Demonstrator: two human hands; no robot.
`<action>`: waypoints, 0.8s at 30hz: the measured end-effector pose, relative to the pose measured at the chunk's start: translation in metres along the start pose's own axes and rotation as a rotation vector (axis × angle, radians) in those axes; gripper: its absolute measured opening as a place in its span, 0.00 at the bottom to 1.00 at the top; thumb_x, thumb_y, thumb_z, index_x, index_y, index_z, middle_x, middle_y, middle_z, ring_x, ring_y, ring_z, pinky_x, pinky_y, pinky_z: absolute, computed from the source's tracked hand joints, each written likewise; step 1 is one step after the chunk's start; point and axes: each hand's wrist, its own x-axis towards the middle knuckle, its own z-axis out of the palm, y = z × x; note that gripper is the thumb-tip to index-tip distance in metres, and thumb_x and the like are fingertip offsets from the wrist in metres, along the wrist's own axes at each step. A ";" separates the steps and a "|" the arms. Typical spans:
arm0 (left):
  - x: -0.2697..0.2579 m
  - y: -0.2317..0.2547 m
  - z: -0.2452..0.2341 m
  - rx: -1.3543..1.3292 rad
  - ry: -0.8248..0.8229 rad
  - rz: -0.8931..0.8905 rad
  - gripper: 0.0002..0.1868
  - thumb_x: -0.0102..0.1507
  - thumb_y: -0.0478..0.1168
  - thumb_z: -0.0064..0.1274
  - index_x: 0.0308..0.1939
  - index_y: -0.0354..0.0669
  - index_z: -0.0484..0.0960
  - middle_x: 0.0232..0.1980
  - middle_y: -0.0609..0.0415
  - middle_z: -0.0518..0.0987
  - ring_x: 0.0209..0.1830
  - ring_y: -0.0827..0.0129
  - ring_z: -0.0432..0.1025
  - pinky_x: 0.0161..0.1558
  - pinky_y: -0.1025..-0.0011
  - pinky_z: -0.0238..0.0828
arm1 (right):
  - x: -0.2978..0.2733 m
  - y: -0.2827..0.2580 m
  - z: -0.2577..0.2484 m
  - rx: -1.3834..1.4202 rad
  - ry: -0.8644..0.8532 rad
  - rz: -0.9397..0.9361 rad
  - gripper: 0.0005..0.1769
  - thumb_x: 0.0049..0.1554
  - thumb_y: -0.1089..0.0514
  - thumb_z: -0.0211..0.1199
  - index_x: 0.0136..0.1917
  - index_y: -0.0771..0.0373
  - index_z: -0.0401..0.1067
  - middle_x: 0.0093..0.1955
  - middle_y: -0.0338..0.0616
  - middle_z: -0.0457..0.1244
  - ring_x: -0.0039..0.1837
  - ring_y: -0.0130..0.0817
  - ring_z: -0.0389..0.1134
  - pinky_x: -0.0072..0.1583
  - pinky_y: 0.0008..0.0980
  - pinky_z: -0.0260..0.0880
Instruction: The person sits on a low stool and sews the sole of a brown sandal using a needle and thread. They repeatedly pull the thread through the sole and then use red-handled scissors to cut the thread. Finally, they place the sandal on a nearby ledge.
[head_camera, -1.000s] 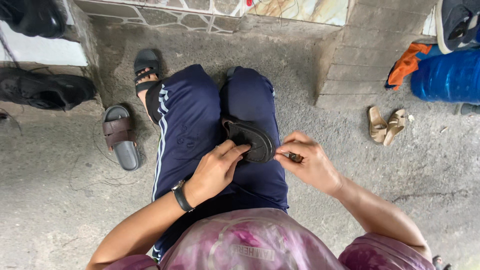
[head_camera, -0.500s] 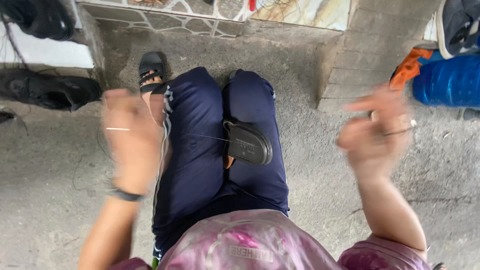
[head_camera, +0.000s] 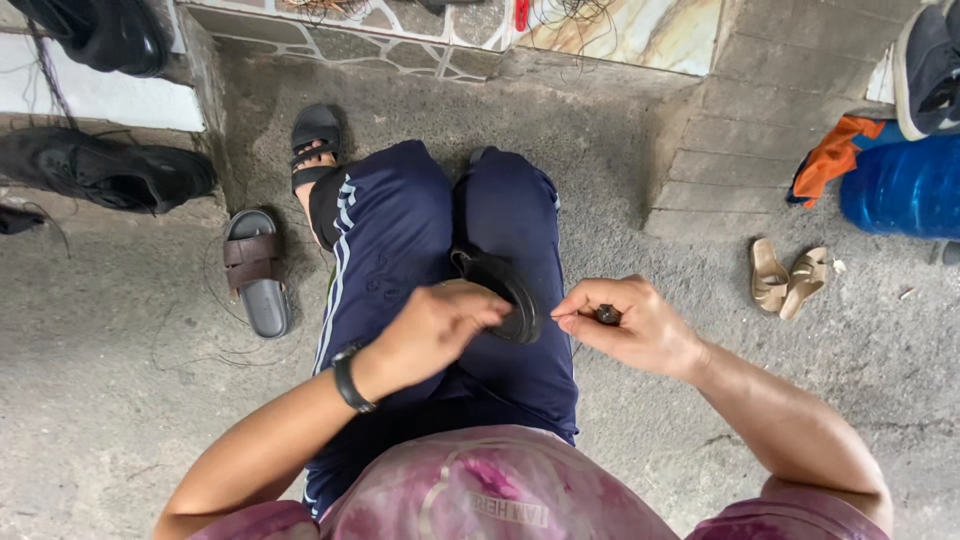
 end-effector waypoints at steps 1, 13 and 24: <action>0.003 0.000 0.004 0.225 -0.016 0.058 0.08 0.64 0.43 0.57 0.39 0.43 0.83 0.38 0.52 0.83 0.39 0.58 0.79 0.44 0.67 0.76 | 0.001 0.001 0.000 0.027 0.013 0.018 0.05 0.50 0.70 0.66 0.42 0.66 0.78 0.22 0.36 0.64 0.27 0.23 0.62 0.32 0.23 0.62; -0.003 0.012 -0.049 0.378 0.272 -0.091 0.10 0.58 0.42 0.66 0.27 0.46 0.81 0.32 0.55 0.80 0.34 0.60 0.76 0.38 0.68 0.70 | -0.015 0.017 -0.025 -0.290 -0.014 -0.078 0.16 0.54 0.66 0.63 0.56 0.64 0.70 0.50 0.50 0.63 0.37 0.36 0.69 0.37 0.30 0.72; -0.009 0.010 0.023 0.120 0.153 -0.095 0.30 0.50 0.45 0.73 0.49 0.37 0.75 0.45 0.43 0.74 0.42 0.51 0.76 0.43 0.60 0.78 | -0.001 -0.009 -0.027 -0.782 -0.237 -0.136 0.19 0.64 0.50 0.49 0.66 0.42 0.72 0.35 0.32 0.61 0.28 0.31 0.65 0.33 0.29 0.70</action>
